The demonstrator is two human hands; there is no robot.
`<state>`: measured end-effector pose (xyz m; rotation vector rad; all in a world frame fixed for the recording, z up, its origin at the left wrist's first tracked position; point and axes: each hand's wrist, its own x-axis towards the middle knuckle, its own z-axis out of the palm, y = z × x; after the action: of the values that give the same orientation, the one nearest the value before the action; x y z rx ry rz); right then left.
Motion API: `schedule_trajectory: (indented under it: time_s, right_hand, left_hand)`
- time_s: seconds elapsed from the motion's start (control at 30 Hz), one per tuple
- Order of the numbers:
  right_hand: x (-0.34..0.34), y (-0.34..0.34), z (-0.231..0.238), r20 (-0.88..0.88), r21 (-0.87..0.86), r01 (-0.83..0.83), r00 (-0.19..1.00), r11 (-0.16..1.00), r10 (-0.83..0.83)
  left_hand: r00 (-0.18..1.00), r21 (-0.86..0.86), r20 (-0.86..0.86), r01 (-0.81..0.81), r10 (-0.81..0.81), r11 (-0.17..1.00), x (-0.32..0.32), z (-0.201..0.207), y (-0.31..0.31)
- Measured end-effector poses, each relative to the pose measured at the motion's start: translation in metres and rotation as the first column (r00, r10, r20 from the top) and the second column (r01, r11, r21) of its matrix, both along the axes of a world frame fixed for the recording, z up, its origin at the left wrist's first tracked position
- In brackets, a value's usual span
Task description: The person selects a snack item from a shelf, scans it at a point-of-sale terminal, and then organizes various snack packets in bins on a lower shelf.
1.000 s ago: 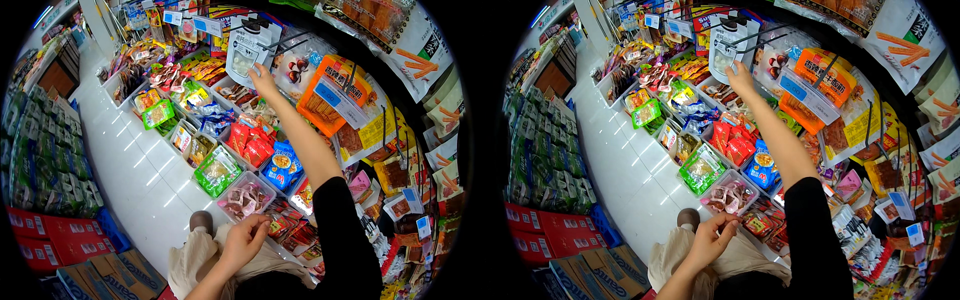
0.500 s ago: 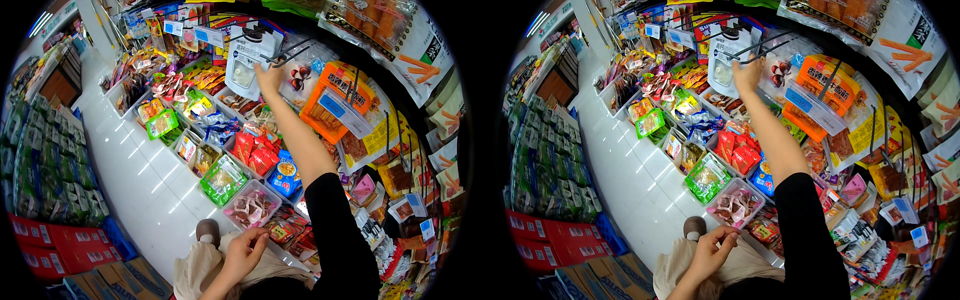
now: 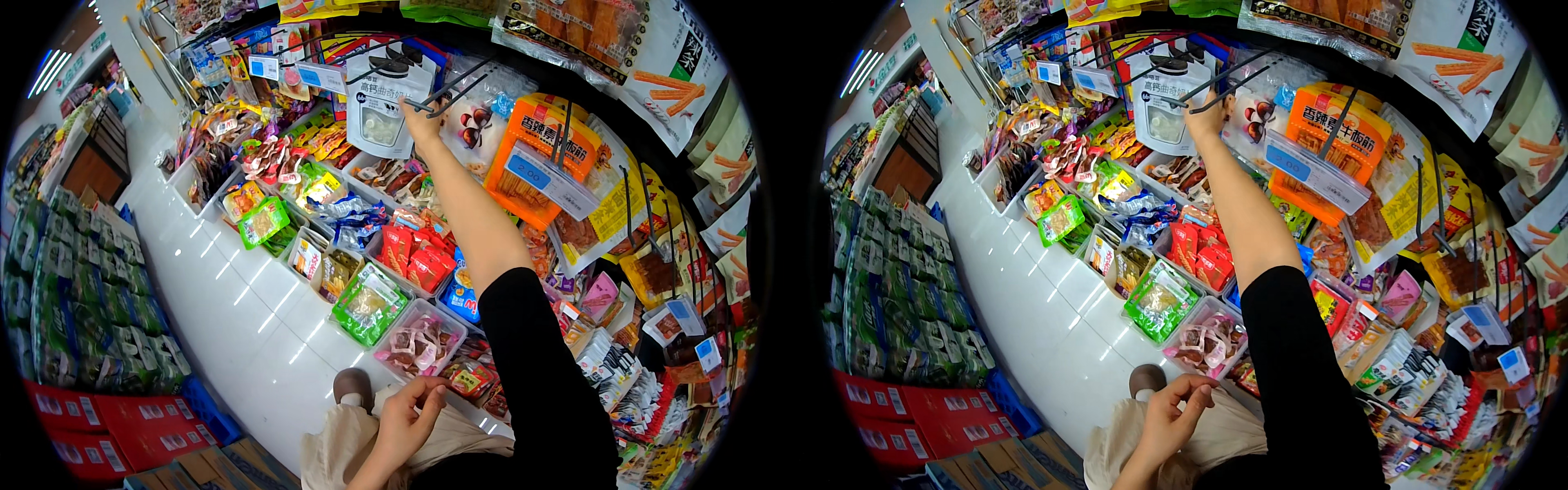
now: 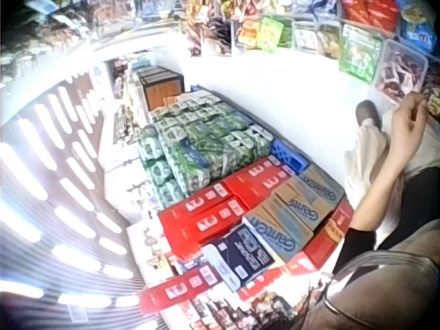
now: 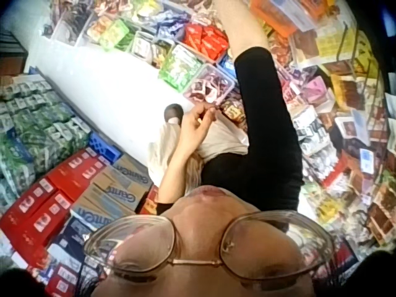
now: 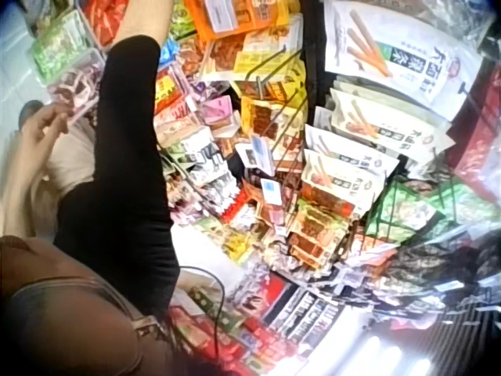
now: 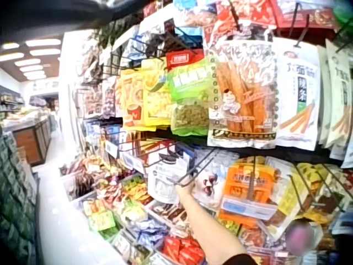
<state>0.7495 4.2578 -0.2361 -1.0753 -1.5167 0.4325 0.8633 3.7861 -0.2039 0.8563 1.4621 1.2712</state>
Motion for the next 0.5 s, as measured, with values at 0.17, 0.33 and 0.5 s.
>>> schedule_trajectory:
  time_s: [0.17,0.33,0.5]
  right_hand:
    - [-0.031,-0.034,-0.007,0.189,-0.002,-0.019,0.982,1.000,0.019]
    - [-0.052,-0.081,0.013,-0.005,0.044,-0.139,0.990,0.989,0.139]
    - [-0.049,-0.086,0.018,-0.068,0.009,-0.068,0.995,0.998,0.069]
  left_hand:
    - [1.000,-0.001,-0.016,0.014,-0.014,1.000,0.001,-0.010,0.000]
    - [0.999,-0.033,-0.025,0.030,-0.030,0.999,0.003,-0.008,0.002]
    - [0.999,-0.027,-0.039,0.033,-0.034,0.999,0.005,-0.009,0.002]
